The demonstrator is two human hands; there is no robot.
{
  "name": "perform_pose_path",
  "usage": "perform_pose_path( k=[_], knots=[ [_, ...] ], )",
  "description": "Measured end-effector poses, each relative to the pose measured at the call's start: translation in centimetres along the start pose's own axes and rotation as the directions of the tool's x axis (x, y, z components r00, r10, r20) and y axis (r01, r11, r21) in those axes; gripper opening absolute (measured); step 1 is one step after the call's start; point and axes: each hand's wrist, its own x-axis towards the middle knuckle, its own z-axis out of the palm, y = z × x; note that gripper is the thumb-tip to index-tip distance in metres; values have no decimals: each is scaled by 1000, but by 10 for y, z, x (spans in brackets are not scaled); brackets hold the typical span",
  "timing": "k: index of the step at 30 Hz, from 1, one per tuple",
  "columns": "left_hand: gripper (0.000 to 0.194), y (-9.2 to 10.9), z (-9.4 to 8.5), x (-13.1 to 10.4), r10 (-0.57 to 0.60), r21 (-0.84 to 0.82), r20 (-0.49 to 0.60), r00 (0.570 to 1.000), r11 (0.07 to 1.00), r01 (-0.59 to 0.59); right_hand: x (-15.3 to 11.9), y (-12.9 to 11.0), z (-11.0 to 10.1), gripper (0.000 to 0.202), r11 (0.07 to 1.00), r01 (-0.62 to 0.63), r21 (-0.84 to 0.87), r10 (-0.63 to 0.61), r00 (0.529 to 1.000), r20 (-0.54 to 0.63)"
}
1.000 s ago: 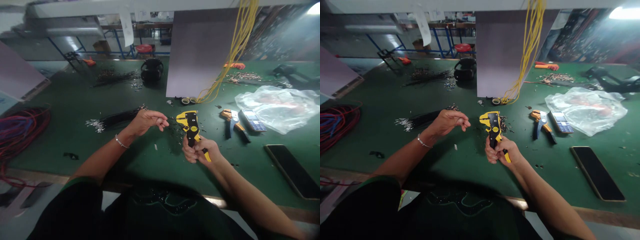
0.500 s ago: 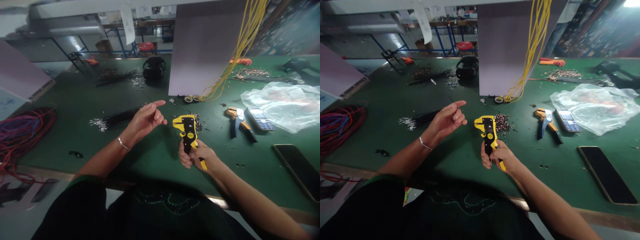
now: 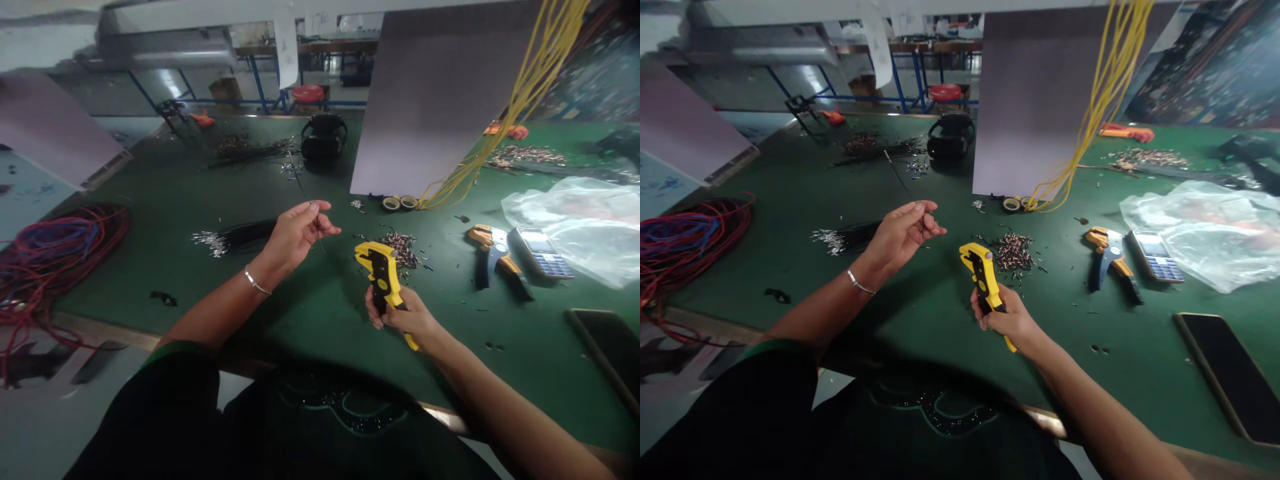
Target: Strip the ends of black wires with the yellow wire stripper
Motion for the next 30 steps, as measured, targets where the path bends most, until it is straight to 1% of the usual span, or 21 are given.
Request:
perform_pose_path(
  k=[2,3,4,6,8,10,11,13,16,18,21,26,30],
  knots=[
    [14,-1,-3,1,12,-22,10,1000,1000,-12,-2,-3,2,32,972,0,-236,-10,999,-40],
    [14,-2,-4,1,14,-29,12,1000,999,-14,-3,-5,3,30,931,13,-364,-33,998,-50],
    [14,-3,-4,2,14,-33,8,1000,999,-13,-4,-6,4,29,871,38,-490,-72,996,-51],
    [13,-5,-4,2,4,-28,-14,1000,1000,-4,-5,-7,7,31,700,110,-705,-175,984,-19],
    [13,-5,-4,2,-6,-16,-41,999,1000,6,-5,-6,10,35,497,168,-851,-267,963,34],
    [14,-6,-2,1,-11,-10,-51,999,1000,11,-4,-3,13,36,323,188,-928,-312,947,84],
    [14,-6,-2,1,-9,-12,-50,999,1000,9,-4,-2,15,35,255,185,-949,-324,941,97],
    [14,-6,0,0,-8,-21,-46,999,1000,7,-4,0,17,35,154,165,-974,-334,937,106],
    [14,-7,3,-3,-30,-30,-54,998,999,29,-4,2,20,34,46,143,-989,-322,939,121],
    [14,-8,6,-4,-46,-39,-49,998,998,44,-4,4,21,31,4,147,-989,-299,944,139],
    [14,-9,8,-5,-49,-55,-19,999,997,48,-3,4,21,29,-9,153,-988,-275,950,149],
    [15,-12,11,-8,-36,-54,43,998,998,38,-5,-2,21,31,25,164,-986,-252,956,152],
    [16,-14,15,-11,-69,-36,36,997,997,70,-5,-6,20,31,94,190,-977,-278,948,157]
  ],
)
